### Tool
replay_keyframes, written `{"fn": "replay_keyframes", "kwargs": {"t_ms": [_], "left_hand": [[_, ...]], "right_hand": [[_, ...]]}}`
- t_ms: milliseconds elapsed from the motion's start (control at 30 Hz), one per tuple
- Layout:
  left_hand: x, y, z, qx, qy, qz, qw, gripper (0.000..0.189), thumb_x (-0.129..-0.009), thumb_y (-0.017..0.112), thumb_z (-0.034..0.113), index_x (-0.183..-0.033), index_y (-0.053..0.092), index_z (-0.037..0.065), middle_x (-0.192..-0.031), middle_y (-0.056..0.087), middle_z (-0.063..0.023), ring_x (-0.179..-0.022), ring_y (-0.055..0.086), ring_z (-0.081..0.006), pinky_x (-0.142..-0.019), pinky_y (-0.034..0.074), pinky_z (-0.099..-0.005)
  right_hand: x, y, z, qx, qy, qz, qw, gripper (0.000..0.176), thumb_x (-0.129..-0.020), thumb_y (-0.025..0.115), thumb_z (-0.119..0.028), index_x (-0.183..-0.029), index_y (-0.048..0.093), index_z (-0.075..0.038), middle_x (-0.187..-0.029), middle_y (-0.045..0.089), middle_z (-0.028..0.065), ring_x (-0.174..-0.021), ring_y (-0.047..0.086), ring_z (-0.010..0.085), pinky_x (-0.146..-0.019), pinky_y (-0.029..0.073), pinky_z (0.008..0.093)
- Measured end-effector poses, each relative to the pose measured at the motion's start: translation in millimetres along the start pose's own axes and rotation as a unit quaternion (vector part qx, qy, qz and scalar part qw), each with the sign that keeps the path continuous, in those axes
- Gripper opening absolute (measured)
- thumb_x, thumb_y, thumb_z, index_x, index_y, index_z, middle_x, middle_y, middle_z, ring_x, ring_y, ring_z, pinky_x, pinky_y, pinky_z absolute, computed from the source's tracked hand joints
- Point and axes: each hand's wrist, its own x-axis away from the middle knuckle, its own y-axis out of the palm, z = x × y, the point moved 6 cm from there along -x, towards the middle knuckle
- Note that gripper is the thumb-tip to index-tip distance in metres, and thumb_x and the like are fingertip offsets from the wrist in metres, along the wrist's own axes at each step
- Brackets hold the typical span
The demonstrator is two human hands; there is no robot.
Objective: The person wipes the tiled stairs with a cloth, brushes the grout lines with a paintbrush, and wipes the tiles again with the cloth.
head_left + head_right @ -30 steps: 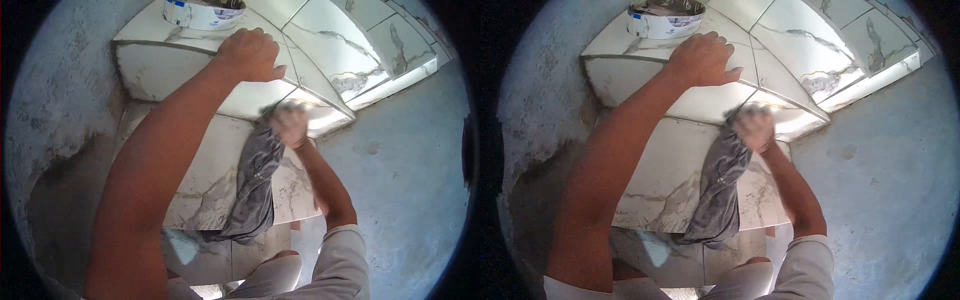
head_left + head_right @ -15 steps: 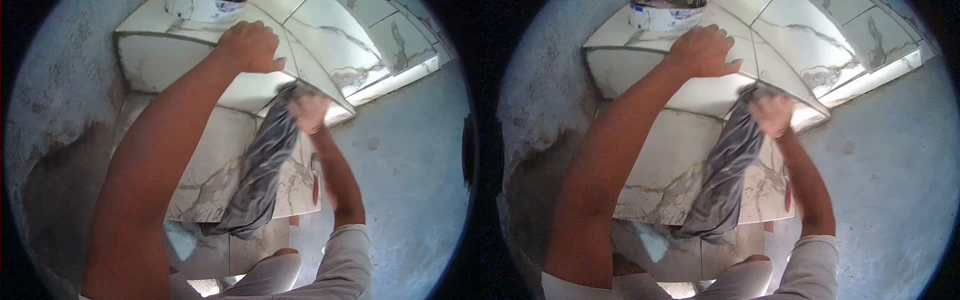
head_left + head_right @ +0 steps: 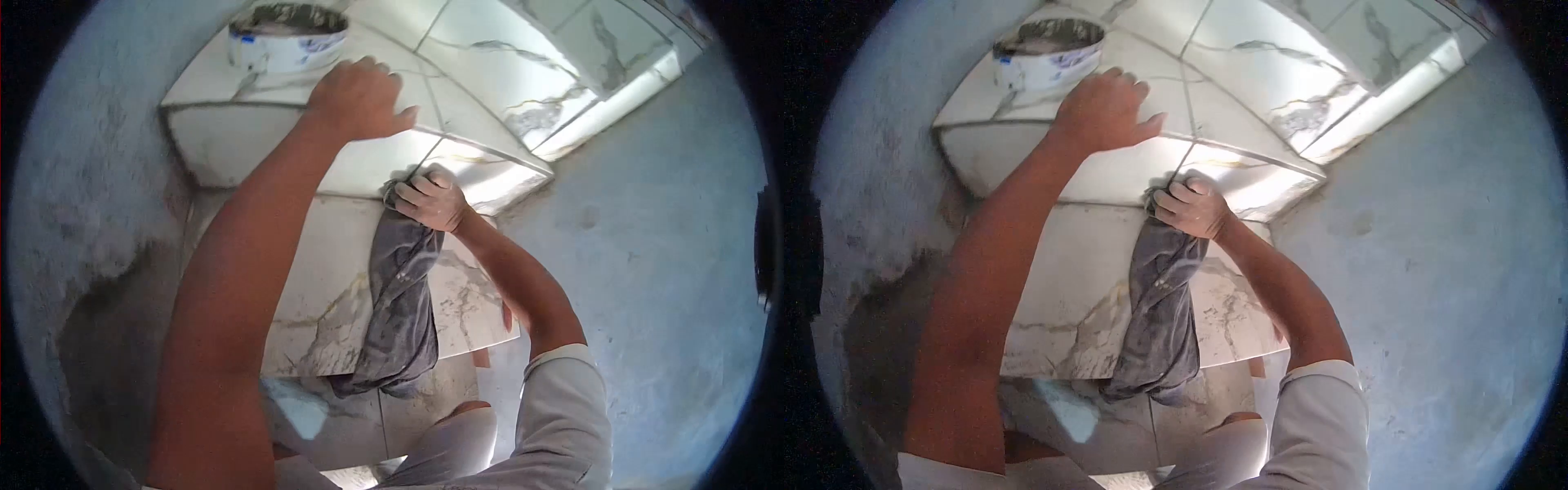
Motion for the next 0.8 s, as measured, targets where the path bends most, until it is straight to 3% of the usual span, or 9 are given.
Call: {"fn": "replay_keyframes", "kwargs": {"t_ms": [200, 300, 333, 367, 467, 533, 600, 700, 800], "left_hand": [[2.1, -3.4, 5.0, 0.013, 0.017, 0.032, 0.999, 0.048, -0.083, 0.059, 0.047, -0.087, 0.067, 0.0, -0.087, 0.065, -0.0204, -0.088, 0.063, -0.034, -0.077, 0.052, -0.0455], [-1.3, -5.7, 6.4, -0.004, 0.005, 0.045, 0.999, 0.045, -0.081, 0.063, 0.044, -0.087, 0.066, -0.001, -0.086, 0.064, -0.0197, -0.088, 0.063, -0.0349, -0.076, 0.052, -0.0451], [-1.7, -5.6, 7.6, -0.006, 0.016, 0.052, 0.999, 0.044, -0.08, 0.064, 0.042, -0.087, 0.065, -0.001, -0.086, 0.064, -0.0195, -0.088, 0.062, -0.0351, -0.075, 0.052, -0.0449], [-2.2, -5.4, 9.5, -0.012, 0.019, 0.047, 0.999, 0.042, -0.081, 0.064, 0.041, -0.088, 0.065, -0.001, -0.087, 0.064, -0.0193, -0.088, 0.062, -0.0354, -0.075, 0.052, -0.0447], [-1.4, -6.3, 12.1, -0.02, 0.03, 0.035, 0.999, 0.04, -0.082, 0.064, 0.038, -0.088, 0.065, -0.001, -0.087, 0.064, -0.0192, -0.088, 0.062, -0.0355, -0.075, 0.052, -0.0445], [-3.1, -5.8, 15.6, -0.027, 0.041, 0.029, 0.998, 0.039, -0.083, 0.063, 0.038, -0.088, 0.065, -0.001, -0.087, 0.064, -0.0191, -0.088, 0.062, -0.0354, -0.075, 0.052, -0.0446], [-2.9, -5.9, 14.8, -0.038, 0.039, 0.038, 0.998, 0.037, -0.083, 0.062, 0.036, -0.087, 0.064, -0.001, -0.087, 0.064, -0.0189, -0.087, 0.061, -0.0354, -0.075, 0.051, -0.0449], [-3.7, -6.2, 17.4, -0.041, 0.031, 0.035, 0.998, 0.036, -0.083, 0.063, 0.035, -0.086, 0.063, -0.001, -0.086, 0.063, -0.0187, -0.085, 0.061, -0.0355, -0.075, 0.051, -0.0454], [-4.9, -6.0, 18.4, -0.044, 0.027, 0.043, 0.998, 0.038, -0.082, 0.063, 0.037, -0.082, 0.064, -0.001, -0.085, 0.064, -0.0189, -0.086, 0.062, -0.034, -0.074, 0.052, -0.0436]], "right_hand": [[-10.8, -71.9, 60.9, 0.097, 0.291, 0.158, 0.938, 0.015, -0.066, 0.066, -0.024, -0.081, 0.067, -0.023, -0.099, 0.059, -0.0025, -0.086, 0.052, 0.0195, -0.07, 0.035, 0.0381], [10.4, -22.4, 51.5, -0.008, 0.427, 0.174, 0.888, 0.022, -0.069, 0.064, -0.027, -0.089, 0.064, -0.017, -0.096, 0.057, 0.0061, -0.086, 0.05, 0.0279, -0.073, 0.034, 0.046], [8.4, -3.6, 56.7, -0.2, 0.534, 0.139, 0.81, 0.023, -0.071, 0.063, -0.025, -0.092, 0.064, -0.019, -0.1, 0.058, 0.0051, -0.091, 0.052, 0.0275, -0.075, 0.036, 0.0455], [-15.5, -39.6, 38.6, -0.006, 0.358, 0.203, 0.911, 0.019, -0.073, 0.061, -0.024, -0.092, 0.064, -0.021, -0.105, 0.058, 0.0039, -0.095, 0.053, 0.026, -0.078, 0.037, 0.0444], [7.2, -52.5, 48.6, 0.04, 0.34, 0.183, 0.922, 0.019, -0.073, 0.061, -0.023, -0.092, 0.065, -0.022, -0.107, 0.059, 0.0022, -0.098, 0.055, 0.0237, -0.077, 0.04, 0.0419], [64.6, -46.3, 63.3, 0.027, 0.411, 0.138, 0.901, 0.017, -0.074, 0.061, -0.022, -0.091, 0.065, -0.019, -0.107, 0.06, 0.0042, -0.095, 0.055, 0.0266, -0.076, 0.042, 0.0425], [145.5, -21.0, 89.9, -0.083, 0.582, 0.091, 0.804, 0.014, -0.076, 0.064, -0.017, -0.088, 0.063, -0.013, -0.107, 0.06, 0.0086, -0.09, 0.054, 0.0329, -0.077, 0.044, 0.0448], [180.1, -44.4, 78.2, 0.1, 0.587, 0.206, 0.777, 0.014, -0.076, 0.066, -0.012, -0.089, 0.062, -0.007, -0.108, 0.059, 0.0138, -0.09, 0.053, 0.0383, -0.078, 0.044, 0.0473], [155.0, -25.6, 58.7, 0.132, 0.702, 0.321, 0.622, 0.02, -0.076, 0.067, -0.007, -0.095, 0.062, -0.003, -0.116, 0.057, 0.0213, -0.1, 0.053, 0.0404, -0.084, 0.044, 0.0488]]}}
